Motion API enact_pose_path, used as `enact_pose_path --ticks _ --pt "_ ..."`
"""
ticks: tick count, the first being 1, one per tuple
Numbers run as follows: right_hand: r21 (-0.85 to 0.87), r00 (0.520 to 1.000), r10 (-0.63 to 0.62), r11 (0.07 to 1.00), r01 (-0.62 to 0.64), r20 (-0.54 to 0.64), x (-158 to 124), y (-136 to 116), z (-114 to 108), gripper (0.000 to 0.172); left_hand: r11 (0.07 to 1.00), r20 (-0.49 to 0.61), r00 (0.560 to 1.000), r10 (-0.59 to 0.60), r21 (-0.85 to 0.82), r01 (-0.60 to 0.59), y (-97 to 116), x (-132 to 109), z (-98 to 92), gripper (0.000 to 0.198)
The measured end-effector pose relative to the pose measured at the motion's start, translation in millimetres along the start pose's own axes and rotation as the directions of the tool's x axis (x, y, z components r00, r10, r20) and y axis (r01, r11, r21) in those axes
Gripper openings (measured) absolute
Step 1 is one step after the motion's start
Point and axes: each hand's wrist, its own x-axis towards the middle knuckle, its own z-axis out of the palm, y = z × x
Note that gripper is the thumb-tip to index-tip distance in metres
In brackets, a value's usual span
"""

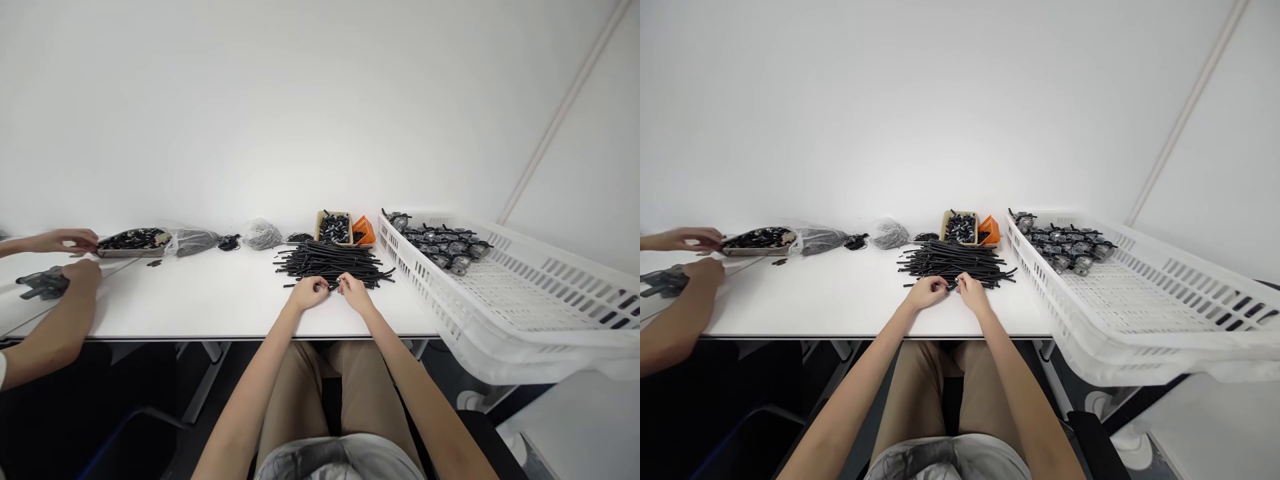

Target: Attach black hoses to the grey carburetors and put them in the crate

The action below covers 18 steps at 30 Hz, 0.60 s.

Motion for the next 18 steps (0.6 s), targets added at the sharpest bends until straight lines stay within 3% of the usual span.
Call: enact_pose_path --ticks 18 --pt "0.029 0.994 -0.096 0.995 0.097 -0.052 -1.5 -1.1 1.1 0.024 1.0 -0.014 1.0 0.019 0.006 -0.019 -5.0 2.0 2.9 0.027"
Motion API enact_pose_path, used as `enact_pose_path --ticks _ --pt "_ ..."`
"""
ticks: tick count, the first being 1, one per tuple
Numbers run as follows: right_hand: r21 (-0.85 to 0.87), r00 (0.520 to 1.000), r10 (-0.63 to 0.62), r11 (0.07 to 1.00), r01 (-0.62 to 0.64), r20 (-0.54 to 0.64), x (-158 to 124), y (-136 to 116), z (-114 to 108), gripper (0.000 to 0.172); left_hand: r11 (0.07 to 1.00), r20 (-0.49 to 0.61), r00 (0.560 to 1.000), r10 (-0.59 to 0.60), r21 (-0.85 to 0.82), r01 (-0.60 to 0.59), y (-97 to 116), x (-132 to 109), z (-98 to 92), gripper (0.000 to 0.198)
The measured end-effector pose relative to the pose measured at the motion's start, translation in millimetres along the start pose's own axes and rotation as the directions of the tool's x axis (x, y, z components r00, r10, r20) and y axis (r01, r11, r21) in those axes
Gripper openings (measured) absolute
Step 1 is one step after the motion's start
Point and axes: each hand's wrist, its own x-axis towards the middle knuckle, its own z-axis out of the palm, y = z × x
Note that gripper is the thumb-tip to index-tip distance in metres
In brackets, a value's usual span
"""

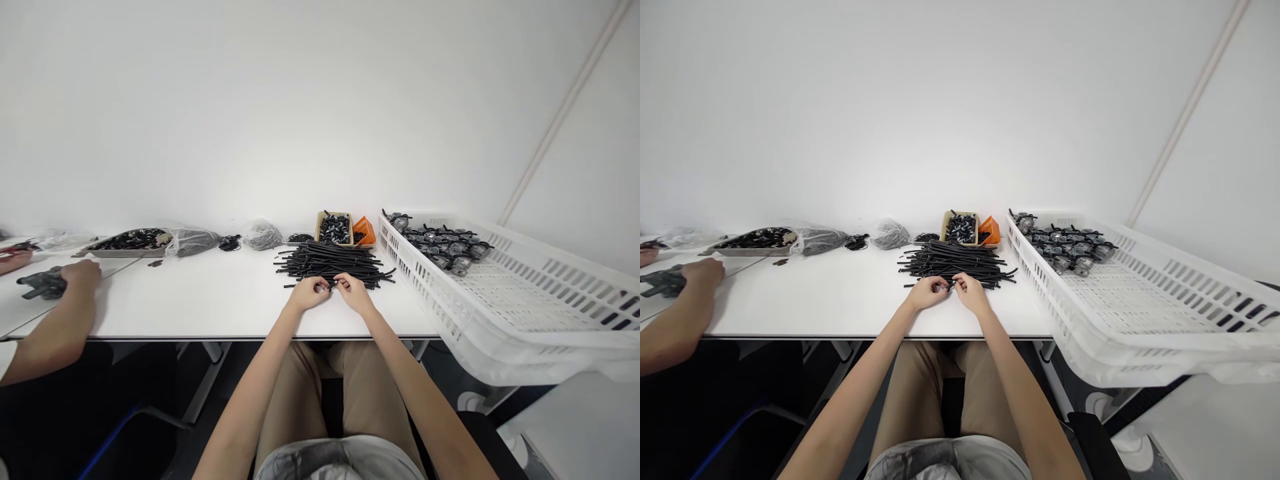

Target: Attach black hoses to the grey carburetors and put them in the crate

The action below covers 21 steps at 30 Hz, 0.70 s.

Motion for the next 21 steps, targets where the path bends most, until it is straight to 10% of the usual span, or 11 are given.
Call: enact_pose_path --ticks 21 --pt "-0.037 1.0 0.007 0.999 -0.007 -0.009 1.9 2.6 0.2 0.029 0.991 -0.015 1.0 0.012 -0.133 -0.014 -1.8 -0.9 1.0 0.028"
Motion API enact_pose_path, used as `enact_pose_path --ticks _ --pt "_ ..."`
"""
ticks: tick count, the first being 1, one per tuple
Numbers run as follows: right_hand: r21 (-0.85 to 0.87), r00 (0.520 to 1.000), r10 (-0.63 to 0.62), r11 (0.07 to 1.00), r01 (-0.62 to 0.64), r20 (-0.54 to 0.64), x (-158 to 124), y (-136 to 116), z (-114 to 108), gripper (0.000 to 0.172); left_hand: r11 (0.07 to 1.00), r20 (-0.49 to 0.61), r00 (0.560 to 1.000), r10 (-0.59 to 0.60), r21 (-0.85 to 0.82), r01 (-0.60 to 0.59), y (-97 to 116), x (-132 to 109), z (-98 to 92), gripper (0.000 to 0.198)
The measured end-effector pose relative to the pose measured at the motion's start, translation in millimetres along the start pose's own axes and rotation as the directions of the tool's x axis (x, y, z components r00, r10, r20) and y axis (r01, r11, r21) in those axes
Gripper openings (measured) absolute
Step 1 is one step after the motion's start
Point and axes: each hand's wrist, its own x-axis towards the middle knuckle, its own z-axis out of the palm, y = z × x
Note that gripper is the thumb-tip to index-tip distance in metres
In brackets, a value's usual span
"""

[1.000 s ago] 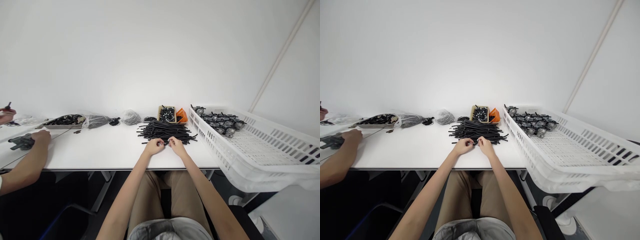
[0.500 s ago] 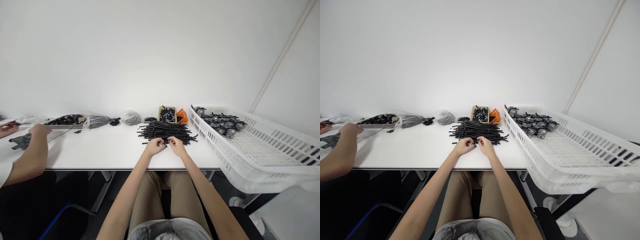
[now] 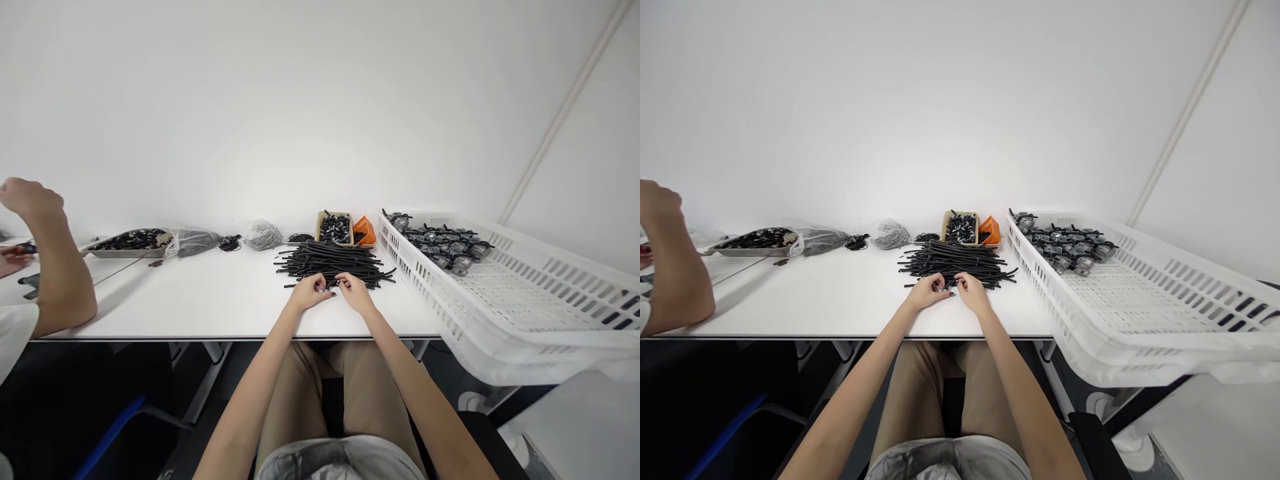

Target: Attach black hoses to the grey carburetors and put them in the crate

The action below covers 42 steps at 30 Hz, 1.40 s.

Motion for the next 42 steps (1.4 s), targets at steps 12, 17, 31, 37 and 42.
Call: enact_pose_path --ticks 12,17,31,37,42 --pt "-0.005 1.0 0.007 1.0 -0.007 -0.005 0.1 -1.8 -1.9 0.026 1.0 0.021 1.0 -0.004 -0.006 0.004 0.3 0.3 -2.5 0.034" --pt "0.004 1.0 0.012 1.0 -0.012 -0.011 0.1 -0.6 -1.6 0.024 1.0 0.039 0.999 -0.023 -0.004 0.023 -0.2 0.6 -2.6 0.038" --pt "-0.01 0.999 0.036 0.999 -0.036 -0.004 0.3 4.5 0.7 0.02 0.996 0.019 1.0 0.01 0.086 -0.012 1.2 0.2 -0.8 0.023" --pt "0.009 0.999 0.045 0.999 -0.045 0.006 -0.3 2.4 -1.5 0.019 0.997 0.008 1.0 -0.004 0.08 0.003 1.5 0.3 -0.1 0.023" --pt "0.019 0.999 0.02 1.0 -0.02 -0.029 0.8 6.5 -0.4 0.018 0.999 -0.001 1.0 -0.004 0.041 0.004 -1.6 0.1 1.0 0.029"
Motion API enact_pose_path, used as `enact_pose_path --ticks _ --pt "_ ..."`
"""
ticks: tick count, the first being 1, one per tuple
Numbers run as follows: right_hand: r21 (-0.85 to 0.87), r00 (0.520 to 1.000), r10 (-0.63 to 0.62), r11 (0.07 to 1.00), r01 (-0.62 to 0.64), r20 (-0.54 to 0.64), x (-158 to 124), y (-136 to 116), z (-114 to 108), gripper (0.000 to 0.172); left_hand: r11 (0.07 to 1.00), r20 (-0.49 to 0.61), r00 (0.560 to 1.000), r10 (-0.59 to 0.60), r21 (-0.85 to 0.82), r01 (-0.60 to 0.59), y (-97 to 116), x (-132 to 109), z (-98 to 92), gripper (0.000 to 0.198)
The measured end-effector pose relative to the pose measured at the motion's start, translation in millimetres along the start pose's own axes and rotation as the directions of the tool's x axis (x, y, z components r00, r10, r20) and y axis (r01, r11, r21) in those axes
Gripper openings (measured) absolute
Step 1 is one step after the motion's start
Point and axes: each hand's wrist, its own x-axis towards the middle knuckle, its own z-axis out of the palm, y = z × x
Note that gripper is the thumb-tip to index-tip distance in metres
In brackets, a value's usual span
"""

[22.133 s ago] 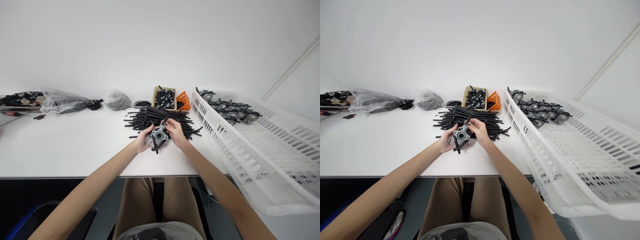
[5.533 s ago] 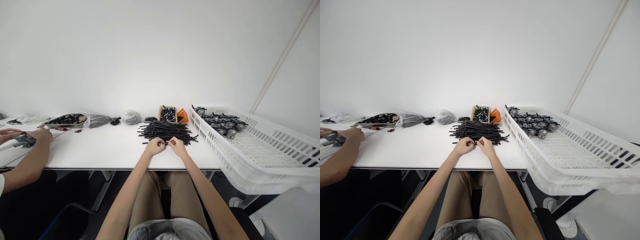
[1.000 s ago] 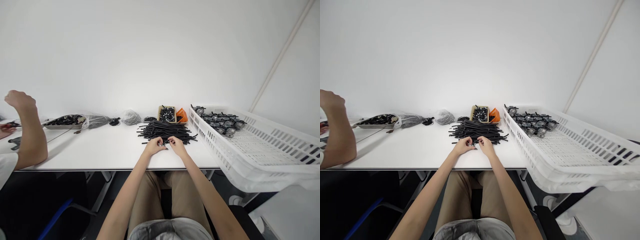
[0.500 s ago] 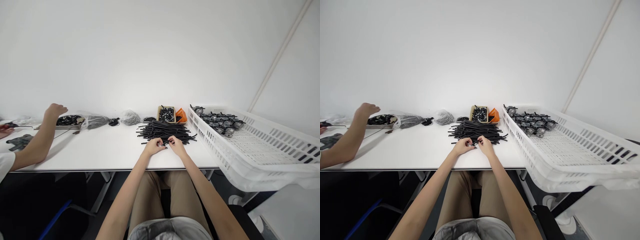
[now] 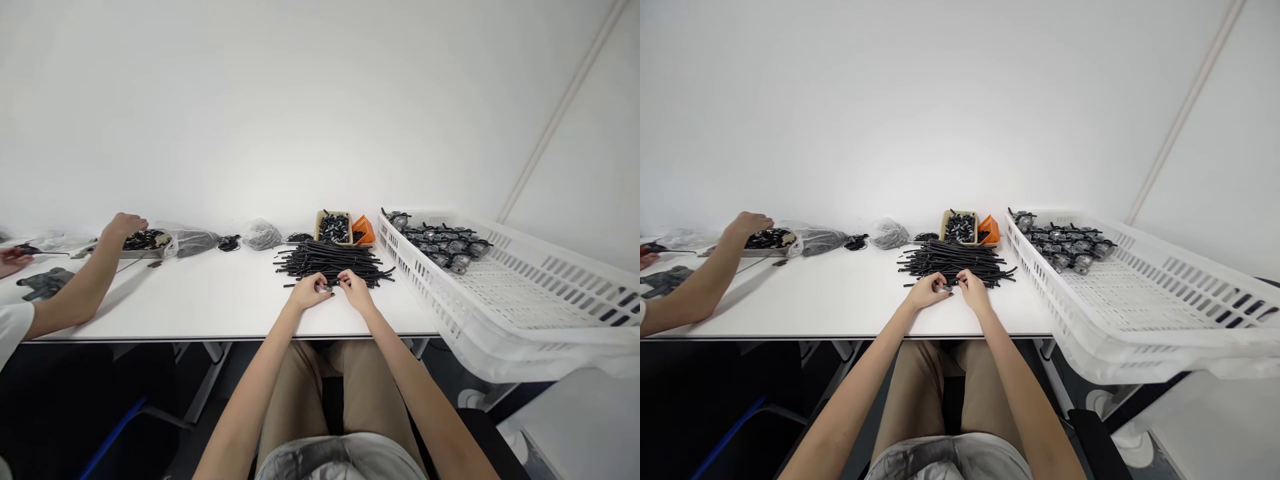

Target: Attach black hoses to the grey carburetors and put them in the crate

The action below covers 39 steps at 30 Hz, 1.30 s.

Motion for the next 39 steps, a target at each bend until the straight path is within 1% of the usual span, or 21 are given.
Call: enact_pose_path --ticks 5,11,19,26,32,36,39 --pt "0.03 1.0 -0.012 0.999 0.012 -0.016 0 0 0 0.014 1.0 0.0 1.0 0.016 -0.01 -0.016 -2 1 0.3 0.026" --pt "0.07 0.998 -0.05 0.996 0.052 -0.038 -1 -8 -2 0.01 1.0 -0.012 0.999 0.031 -0.002 -0.031 -2 0 0.0 0.024" --pt "0.052 0.997 -0.029 0.998 0.033 -0.078 -2 -10 0 0.014 1.0 -0.013 0.999 0.031 0.008 -0.03 -4 1 0.5 0.025" --pt "0.047 0.996 -0.003 0.999 0.007 -0.086 -3 -12 0 0.014 0.999 -0.014 1.0 0.015 0.049 -0.014 -4 2 1.9 0.02" --pt "0.062 0.998 -0.052 0.997 0.054 -0.029 -5 -15 -1 0.011 0.994 0.019 1.0 0.007 0.106 -0.01 -1 2 0.0 0.019" --pt "0.044 0.994 -0.096 0.995 0.094 0.042 -6 -15 -1 0.005 0.996 0.008 1.0 -0.007 0.09 0.006 -1 2 0.6 0.027" --pt "0.032 0.989 -0.118 0.993 0.115 0.092 -6 -13 -1 0.003 0.995 0.005 1.0 -0.015 0.096 0.015 -1 2 1.2 0.032"
